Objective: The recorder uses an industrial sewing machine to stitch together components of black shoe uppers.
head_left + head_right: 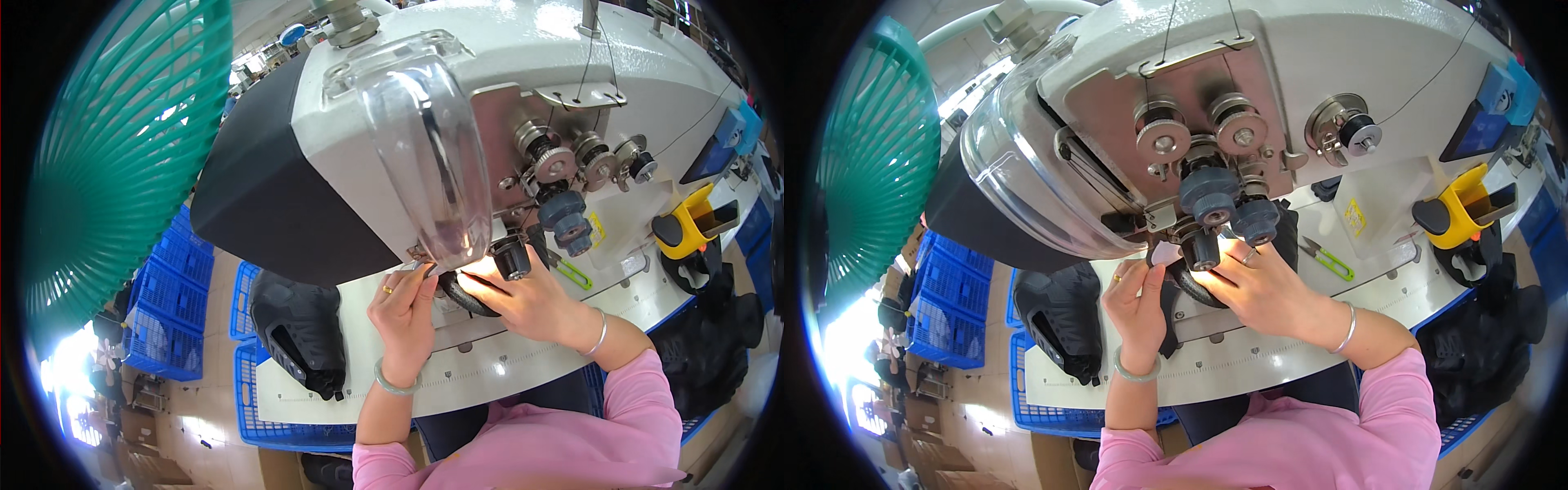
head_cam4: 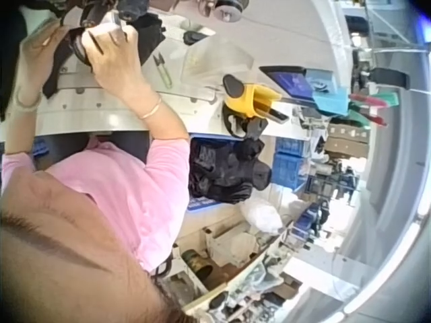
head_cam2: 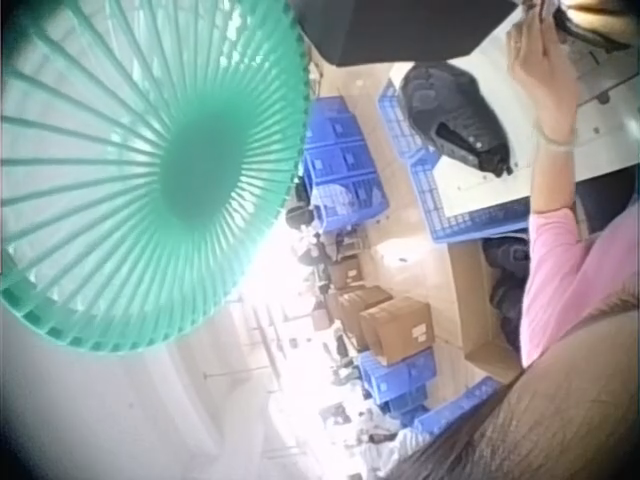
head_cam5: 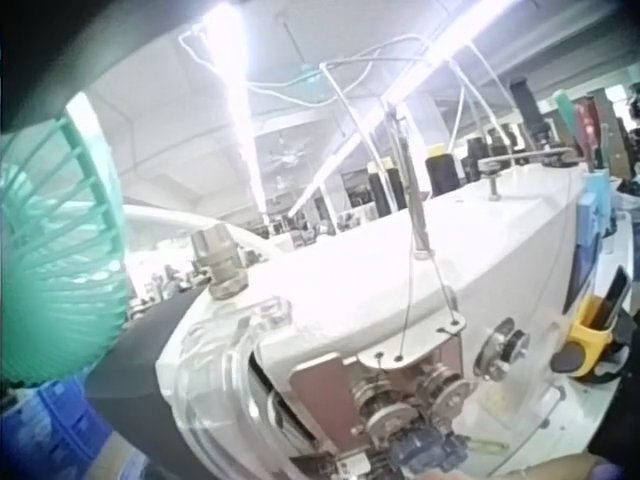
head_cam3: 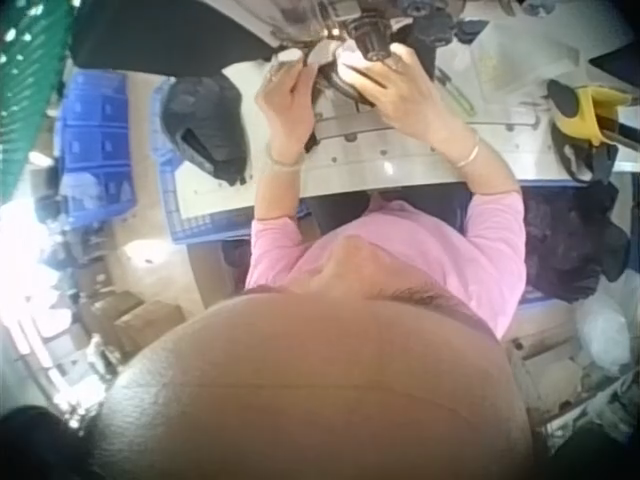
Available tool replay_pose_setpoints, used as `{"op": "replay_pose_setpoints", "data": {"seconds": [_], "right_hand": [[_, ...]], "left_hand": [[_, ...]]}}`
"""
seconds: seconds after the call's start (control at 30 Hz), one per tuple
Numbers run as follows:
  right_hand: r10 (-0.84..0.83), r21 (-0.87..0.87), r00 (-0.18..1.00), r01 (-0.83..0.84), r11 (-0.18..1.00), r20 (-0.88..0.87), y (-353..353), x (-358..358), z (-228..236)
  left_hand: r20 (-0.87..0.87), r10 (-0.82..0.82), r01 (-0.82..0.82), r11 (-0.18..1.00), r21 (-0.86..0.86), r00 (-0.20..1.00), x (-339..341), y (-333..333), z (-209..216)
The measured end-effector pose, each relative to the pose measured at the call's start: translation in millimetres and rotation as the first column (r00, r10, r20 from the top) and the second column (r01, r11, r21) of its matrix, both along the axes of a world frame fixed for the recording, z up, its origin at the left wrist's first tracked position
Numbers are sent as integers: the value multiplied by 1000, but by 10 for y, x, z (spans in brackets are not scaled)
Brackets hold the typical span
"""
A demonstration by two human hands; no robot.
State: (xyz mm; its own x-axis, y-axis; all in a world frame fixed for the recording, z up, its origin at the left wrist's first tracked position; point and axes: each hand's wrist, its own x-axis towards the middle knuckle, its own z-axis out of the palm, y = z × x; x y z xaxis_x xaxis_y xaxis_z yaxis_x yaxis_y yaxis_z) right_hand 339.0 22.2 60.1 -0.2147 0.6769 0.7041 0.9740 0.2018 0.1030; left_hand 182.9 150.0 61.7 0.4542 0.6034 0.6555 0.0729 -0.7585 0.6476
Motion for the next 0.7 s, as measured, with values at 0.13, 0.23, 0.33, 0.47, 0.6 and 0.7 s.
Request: {"op": "replay_pose_setpoints", "data": {"seconds": [0.13,0.23,0.33,0.47,0.6,0.7], "right_hand": [[27,-70,998,-31,997,-50,-32,21,-43],[42,-41,998,-44,998,-57,13,52,-100],[28,-28,997,-30,999,-76,-13,43,-104],[-9,-49,995,4,999,-102,-20,4,-116],[40,-22,947,-49,999,-319,24,-43,-142],[30,7,973,-29,1000,-227,28,-75,-145]], "left_hand": [[-32,18,-6,935,355,999,-4,-65,56],[-80,15,22,894,448,997,-31,-118,35],[-108,18,36,876,481,994,-24,-143,59],[-152,33,50,858,511,988,-68,-121,103],[-239,21,105,860,500,971,-117,-99,192],[-278,12,132,861,492,961,-130,-88,243]]}}
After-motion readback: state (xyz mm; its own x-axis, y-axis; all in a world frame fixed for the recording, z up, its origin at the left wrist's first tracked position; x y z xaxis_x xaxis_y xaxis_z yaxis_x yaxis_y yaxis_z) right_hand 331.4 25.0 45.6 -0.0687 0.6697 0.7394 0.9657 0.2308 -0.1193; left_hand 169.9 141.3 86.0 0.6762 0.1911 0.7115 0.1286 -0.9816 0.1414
